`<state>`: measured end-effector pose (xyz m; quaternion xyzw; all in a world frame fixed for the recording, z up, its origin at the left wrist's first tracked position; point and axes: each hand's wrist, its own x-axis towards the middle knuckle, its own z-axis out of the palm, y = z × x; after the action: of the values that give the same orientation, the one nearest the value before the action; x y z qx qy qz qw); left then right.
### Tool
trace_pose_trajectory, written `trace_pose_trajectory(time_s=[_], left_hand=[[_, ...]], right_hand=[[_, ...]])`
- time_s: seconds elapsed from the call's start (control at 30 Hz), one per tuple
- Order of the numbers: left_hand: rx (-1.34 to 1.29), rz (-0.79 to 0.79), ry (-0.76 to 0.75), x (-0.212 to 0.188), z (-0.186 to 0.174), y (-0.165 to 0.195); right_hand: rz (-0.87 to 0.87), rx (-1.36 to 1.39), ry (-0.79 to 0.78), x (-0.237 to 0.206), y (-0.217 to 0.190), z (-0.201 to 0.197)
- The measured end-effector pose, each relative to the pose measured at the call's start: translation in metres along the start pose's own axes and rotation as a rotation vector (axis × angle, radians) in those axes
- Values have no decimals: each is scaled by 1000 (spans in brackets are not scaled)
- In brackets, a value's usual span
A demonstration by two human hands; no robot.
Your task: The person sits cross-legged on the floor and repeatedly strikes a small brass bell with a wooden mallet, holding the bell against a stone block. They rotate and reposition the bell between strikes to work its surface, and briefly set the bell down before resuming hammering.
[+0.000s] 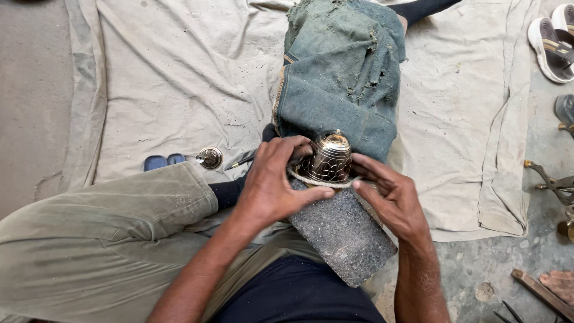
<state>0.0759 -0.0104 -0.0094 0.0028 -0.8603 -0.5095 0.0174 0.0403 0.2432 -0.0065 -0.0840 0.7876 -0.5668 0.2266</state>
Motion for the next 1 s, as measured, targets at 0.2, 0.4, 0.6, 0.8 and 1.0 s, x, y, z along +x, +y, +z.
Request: trace_pose_trajectory(time_s=[0.2, 0.4, 0.6, 0.8, 1.0], left_hand=[[-365, -199, -159, -4, -24, -32], [-137, 59, 102, -12, -34, -20], [-355, 204, 140, -14, -40, 10], [-767, -15, -37, 21, -25, 12], [-619, 90, 7, 29, -14, 7]], right_hand=[[-129, 111, 447, -19, 12, -8], [59, -70, 535, -46, 43, 3], [87, 170, 255, -78, 60, 34], [104, -173, 297, -82, 57, 17], [-110, 278, 673, -113, 44, -10]])
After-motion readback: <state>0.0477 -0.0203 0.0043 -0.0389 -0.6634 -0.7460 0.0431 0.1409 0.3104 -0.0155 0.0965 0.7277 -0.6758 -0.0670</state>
